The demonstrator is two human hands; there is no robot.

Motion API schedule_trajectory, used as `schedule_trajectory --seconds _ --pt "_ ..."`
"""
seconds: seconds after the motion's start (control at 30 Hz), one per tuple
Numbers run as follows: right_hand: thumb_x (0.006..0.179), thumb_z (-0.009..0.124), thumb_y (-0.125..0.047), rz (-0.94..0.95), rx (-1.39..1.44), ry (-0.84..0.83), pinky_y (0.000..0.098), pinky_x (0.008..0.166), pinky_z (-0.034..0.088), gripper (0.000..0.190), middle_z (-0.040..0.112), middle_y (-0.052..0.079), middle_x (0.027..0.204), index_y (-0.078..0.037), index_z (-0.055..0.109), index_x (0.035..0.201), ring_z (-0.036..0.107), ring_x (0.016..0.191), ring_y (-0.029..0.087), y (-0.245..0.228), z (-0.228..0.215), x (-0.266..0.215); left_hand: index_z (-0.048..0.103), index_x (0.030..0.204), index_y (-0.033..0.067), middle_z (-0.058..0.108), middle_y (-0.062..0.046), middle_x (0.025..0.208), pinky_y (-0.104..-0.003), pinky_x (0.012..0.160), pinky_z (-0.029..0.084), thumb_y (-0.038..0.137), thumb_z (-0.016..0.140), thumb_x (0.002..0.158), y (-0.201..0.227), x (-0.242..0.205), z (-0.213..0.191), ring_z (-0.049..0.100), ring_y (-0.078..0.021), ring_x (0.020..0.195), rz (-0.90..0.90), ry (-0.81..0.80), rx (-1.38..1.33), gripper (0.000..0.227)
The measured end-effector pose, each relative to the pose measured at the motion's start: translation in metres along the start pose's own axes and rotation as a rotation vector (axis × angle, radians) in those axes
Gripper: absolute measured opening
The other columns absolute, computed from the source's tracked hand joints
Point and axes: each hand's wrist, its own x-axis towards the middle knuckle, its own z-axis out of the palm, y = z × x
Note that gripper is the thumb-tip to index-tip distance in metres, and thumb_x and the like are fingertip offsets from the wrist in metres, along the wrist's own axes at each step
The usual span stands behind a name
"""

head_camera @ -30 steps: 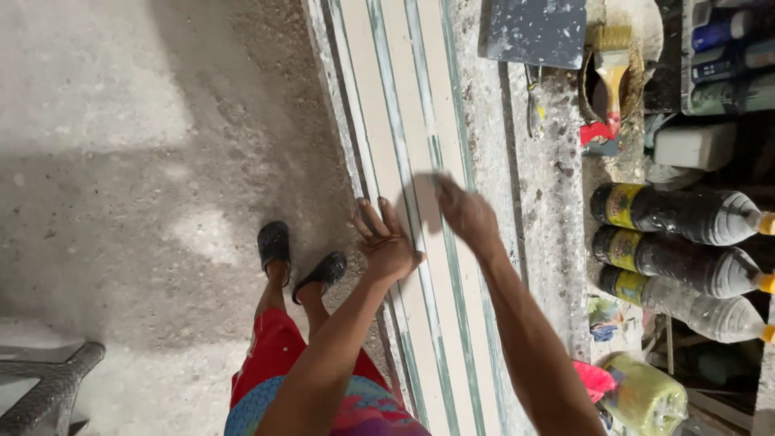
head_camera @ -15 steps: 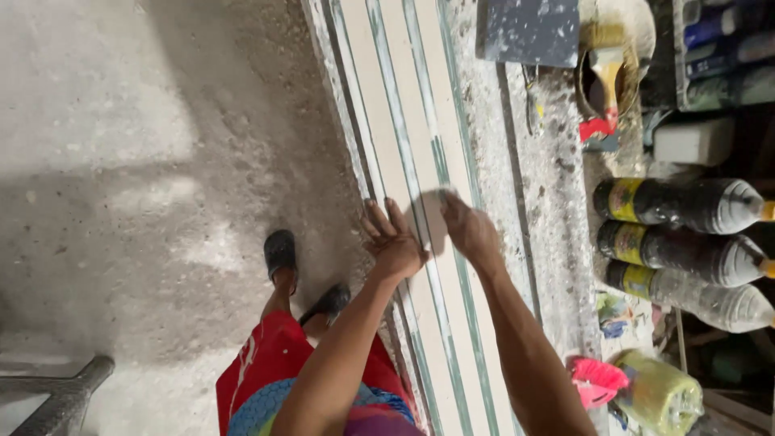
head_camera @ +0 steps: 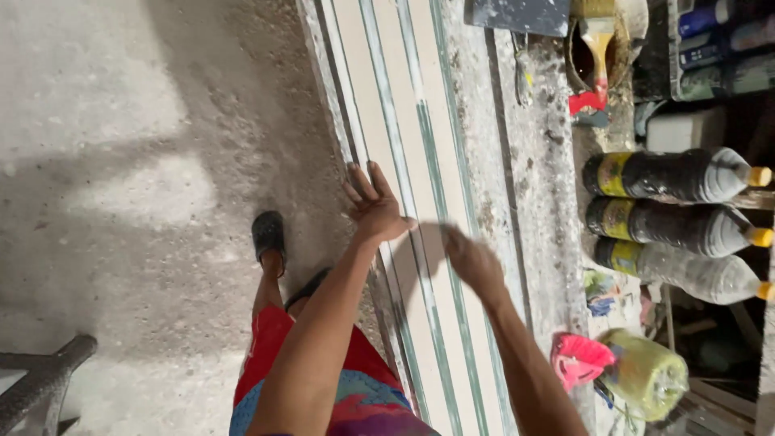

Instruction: The recorder uses a scraper and a brush to clean a long striped panel on a workbench.

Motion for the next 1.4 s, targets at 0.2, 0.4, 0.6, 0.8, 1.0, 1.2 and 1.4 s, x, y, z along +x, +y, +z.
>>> schedule_trajectory --seconds 0.2,0.4,0.6,0.8,1.0,1.2,1.4 --pt "0.094 0.054 -0.055 0.523 0.253 -0.515 0.0554 0.089 0.056 0.044 0.08 0.013 0.105 -0.042 0.066 0.135 0.073 0.104 0.041 0.024 -0.013 -0.121 -0.029 0.159 0.0077 -0.036 -0.029 0.161 -0.076 0.116 0.014 0.042 0.085 0.083 0.003 -0.001 -0.01 -0.029 -0.0614 0.145 0.012 -0.039 0.021 0.142" --pt "0.095 0.062 -0.041 0.431 0.431 -0.153 0.0552 0.081 0.059 0.042 0.076 0.022 0.104 -0.036 0.066 0.137 0.071 0.098 0.045 -0.034 -0.013 -0.177 -0.029 0.16 0.0096 -0.037 -0.027 0.162 -0.081 0.113 0.015 0.044 0.089 0.082 -0.014 0.003 0.004 -0.031 -0.0619 0.144 0.036 -0.02 0.005 0.146" --pt "0.103 0.031 -0.051 0.339 0.125 -0.295 0.031 0.034 0.055 0.051 0.072 0.01 0.099 -0.044 0.039 0.152 0.064 0.05 0.018 -0.016 0.088 -0.261 -0.001 0.15 -0.0266 0.008 -0.067 0.138 -0.06 0.12 0.017 0.087 0.023 0.094 -0.03 0.028 0.004 0.009 -0.0773 0.135 0.213 0.132 1.032 0.129" --pt "0.108 0.039 -0.042 0.05 0.196 -0.072 0.0243 0.025 0.026 0.046 0.063 0.008 0.067 -0.021 0.058 0.145 0.036 0.034 0.007 -0.041 0.045 -0.126 -0.025 0.158 -0.0032 -0.036 -0.042 0.154 -0.072 0.117 0.004 0.043 0.048 0.092 -0.009 -0.014 -0.023 -0.029 -0.0664 0.139 0.126 -0.049 0.17 0.109" --pt "0.108 0.038 -0.043 0.043 0.18 -0.069 0.0233 0.027 0.025 0.048 0.057 0.004 0.063 -0.022 0.057 0.146 0.034 0.035 0.008 -0.029 0.061 -0.184 -0.016 0.163 0.0038 -0.021 -0.035 0.165 -0.066 0.12 -0.003 0.047 0.046 0.088 -0.016 -0.013 -0.023 -0.017 -0.0611 0.148 0.178 0.026 0.135 0.107" --pt "0.103 0.035 -0.05 0.4 0.159 -0.338 0.0278 0.039 0.051 0.052 0.07 0.012 0.097 -0.036 0.045 0.152 0.06 0.052 0.014 -0.02 0.077 -0.233 -0.028 0.16 0.0138 -0.038 -0.028 0.161 -0.069 0.12 0.013 0.044 0.064 0.082 -0.034 0.01 0.006 -0.027 -0.0652 0.144 0.227 0.107 0.015 0.125" --pt "0.106 0.041 -0.043 0.135 0.159 -0.074 0.0317 0.034 0.05 0.046 0.075 0.016 0.086 -0.022 0.06 0.143 0.065 0.049 0.021 -0.048 0.032 -0.125 -0.022 0.163 0.0102 -0.032 -0.029 0.164 -0.069 0.119 -0.009 0.049 0.062 0.081 -0.037 0.009 0.008 -0.022 -0.0641 0.147 0.283 0.161 -0.005 0.124"
